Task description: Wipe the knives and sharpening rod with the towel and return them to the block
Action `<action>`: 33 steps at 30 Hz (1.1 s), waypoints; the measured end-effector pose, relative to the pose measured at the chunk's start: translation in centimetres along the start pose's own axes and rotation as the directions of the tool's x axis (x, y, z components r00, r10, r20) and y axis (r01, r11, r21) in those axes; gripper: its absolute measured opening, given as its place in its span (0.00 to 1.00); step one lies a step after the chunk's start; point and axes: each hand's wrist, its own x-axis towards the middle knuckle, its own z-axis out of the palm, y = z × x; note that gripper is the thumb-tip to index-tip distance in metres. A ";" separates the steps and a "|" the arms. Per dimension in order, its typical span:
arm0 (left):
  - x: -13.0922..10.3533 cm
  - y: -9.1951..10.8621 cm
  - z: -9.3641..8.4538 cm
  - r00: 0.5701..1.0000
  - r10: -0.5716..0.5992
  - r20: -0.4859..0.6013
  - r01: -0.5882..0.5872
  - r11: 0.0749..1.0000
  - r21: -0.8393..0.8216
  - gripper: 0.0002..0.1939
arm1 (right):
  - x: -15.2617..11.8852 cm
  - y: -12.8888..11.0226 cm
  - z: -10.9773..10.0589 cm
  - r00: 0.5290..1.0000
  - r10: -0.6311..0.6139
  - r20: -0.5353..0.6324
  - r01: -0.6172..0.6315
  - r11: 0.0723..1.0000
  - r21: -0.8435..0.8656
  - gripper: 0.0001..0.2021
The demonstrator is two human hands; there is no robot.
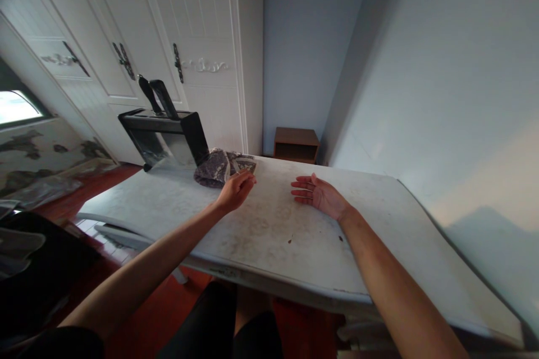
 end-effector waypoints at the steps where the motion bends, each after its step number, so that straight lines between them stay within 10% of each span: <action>1: -0.1 0.1 -0.2 1.000 0.009 -0.002 -0.009 1.000 -0.006 0.12 | 0.0 0.0 0.0 1.000 -0.003 -0.001 0.003 1.000 -0.004 0.20; 13: -5.5 4.6 -0.6 0.979 -0.015 -0.203 -0.017 0.988 -0.156 0.08 | -0.2 -0.7 -1.2 0.988 -0.067 -0.141 0.062 0.997 -0.040 0.15; 21: -9.3 6.4 -2.3 0.992 -0.079 -0.095 0.062 0.983 -0.172 0.07 | -0.4 -0.3 -1.0 0.980 -0.081 -0.184 0.068 0.994 -0.080 0.11; 26: -11.6 10.8 -4.6 0.967 -0.252 -0.043 0.211 0.882 -0.421 0.13 | -0.9 -0.1 -0.1 0.948 -0.189 -0.254 0.162 0.979 -0.123 0.08; 31: -15.5 14.8 -8.0 0.972 -0.109 0.211 0.204 0.837 -0.507 0.07 | -3.5 0.7 3.8 0.824 -0.417 -0.383 0.368 0.909 -0.196 0.06; 33: -17.3 15.2 -8.9 0.966 -0.006 0.260 0.145 0.842 -0.519 0.19 | -5.5 1.1 6.1 0.782 -0.466 -0.414 0.406 0.885 -0.229 0.05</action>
